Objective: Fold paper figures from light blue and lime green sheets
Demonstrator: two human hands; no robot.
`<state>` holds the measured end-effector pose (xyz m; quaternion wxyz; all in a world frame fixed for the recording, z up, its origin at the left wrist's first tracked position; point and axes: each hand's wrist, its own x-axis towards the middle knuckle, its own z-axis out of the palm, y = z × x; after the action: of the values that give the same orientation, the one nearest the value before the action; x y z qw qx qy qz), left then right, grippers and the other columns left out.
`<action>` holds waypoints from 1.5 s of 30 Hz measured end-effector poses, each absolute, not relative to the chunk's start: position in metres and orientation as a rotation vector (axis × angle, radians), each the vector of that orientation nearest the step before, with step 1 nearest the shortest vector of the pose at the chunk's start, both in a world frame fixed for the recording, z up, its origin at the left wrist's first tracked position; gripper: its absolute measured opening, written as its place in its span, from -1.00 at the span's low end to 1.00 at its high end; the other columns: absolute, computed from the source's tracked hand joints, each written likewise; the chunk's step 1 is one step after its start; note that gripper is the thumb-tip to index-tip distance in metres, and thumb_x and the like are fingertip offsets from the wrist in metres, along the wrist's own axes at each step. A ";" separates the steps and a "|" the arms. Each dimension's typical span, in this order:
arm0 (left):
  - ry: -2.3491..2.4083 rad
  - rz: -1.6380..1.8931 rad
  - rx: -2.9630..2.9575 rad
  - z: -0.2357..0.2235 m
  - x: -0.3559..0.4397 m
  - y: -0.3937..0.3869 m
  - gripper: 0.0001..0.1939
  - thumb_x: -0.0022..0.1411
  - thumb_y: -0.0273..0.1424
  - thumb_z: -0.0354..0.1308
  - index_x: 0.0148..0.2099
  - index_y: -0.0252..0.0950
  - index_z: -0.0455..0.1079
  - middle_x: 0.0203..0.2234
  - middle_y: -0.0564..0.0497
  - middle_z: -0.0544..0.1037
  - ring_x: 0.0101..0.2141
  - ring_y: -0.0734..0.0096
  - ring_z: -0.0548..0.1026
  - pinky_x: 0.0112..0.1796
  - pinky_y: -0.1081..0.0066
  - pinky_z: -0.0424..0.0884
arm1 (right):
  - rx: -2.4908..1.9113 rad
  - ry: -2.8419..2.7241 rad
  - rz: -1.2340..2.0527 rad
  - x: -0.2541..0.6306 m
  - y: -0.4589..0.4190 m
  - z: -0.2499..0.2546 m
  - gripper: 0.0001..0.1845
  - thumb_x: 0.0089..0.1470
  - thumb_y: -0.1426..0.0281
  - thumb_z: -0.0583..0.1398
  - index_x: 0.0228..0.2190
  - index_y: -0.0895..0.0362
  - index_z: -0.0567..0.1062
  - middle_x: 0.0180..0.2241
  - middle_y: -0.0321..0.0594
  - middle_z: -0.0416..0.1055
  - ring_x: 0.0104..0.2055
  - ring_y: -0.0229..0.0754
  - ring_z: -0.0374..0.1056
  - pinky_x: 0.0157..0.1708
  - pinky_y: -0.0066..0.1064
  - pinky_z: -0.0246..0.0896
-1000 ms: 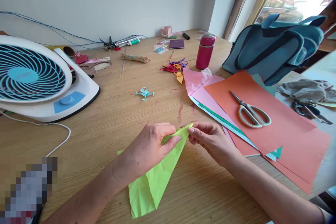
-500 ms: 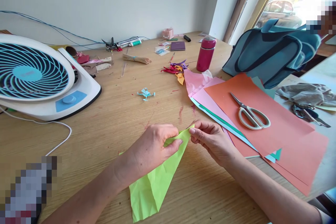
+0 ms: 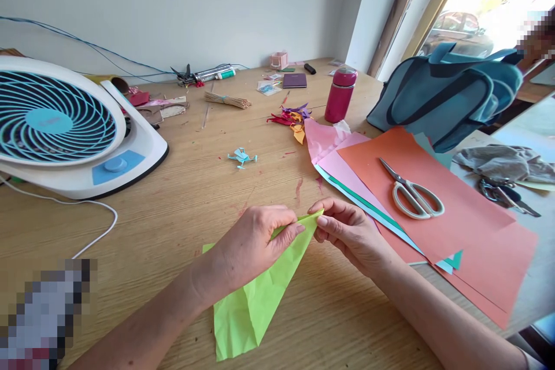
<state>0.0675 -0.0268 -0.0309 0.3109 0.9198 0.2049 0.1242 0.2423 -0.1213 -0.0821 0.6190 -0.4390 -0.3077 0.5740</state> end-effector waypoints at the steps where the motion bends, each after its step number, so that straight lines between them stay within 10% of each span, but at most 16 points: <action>1: 0.536 0.335 2.426 -0.030 0.068 -0.027 -0.68 0.37 -0.42 0.02 -0.48 -0.32 0.21 -0.58 0.17 0.26 -0.52 0.60 0.22 -0.45 0.51 0.10 | -0.999 -0.706 1.327 0.242 -0.121 -0.082 -0.73 -0.12 0.20 0.44 -0.39 0.08 0.59 -0.55 -0.36 0.37 -0.50 -0.35 0.25 -0.42 -0.44 0.18; 45: 0.718 0.316 2.496 -0.031 0.067 -0.021 -0.86 0.32 -0.46 0.11 -0.30 -0.27 0.47 -0.40 0.10 0.54 -0.38 0.47 0.45 -0.34 0.46 0.27 | -1.144 -0.808 1.133 0.245 -0.121 -0.093 -0.64 0.13 0.17 0.28 -0.51 0.13 0.34 -0.60 -0.42 0.20 -0.52 -0.36 0.08 -0.44 -0.46 0.00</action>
<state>0.0673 -0.0215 -0.0313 0.2595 0.9213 0.2651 0.1166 0.2452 -0.1212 -0.0934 0.6212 -0.4977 -0.3514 0.4929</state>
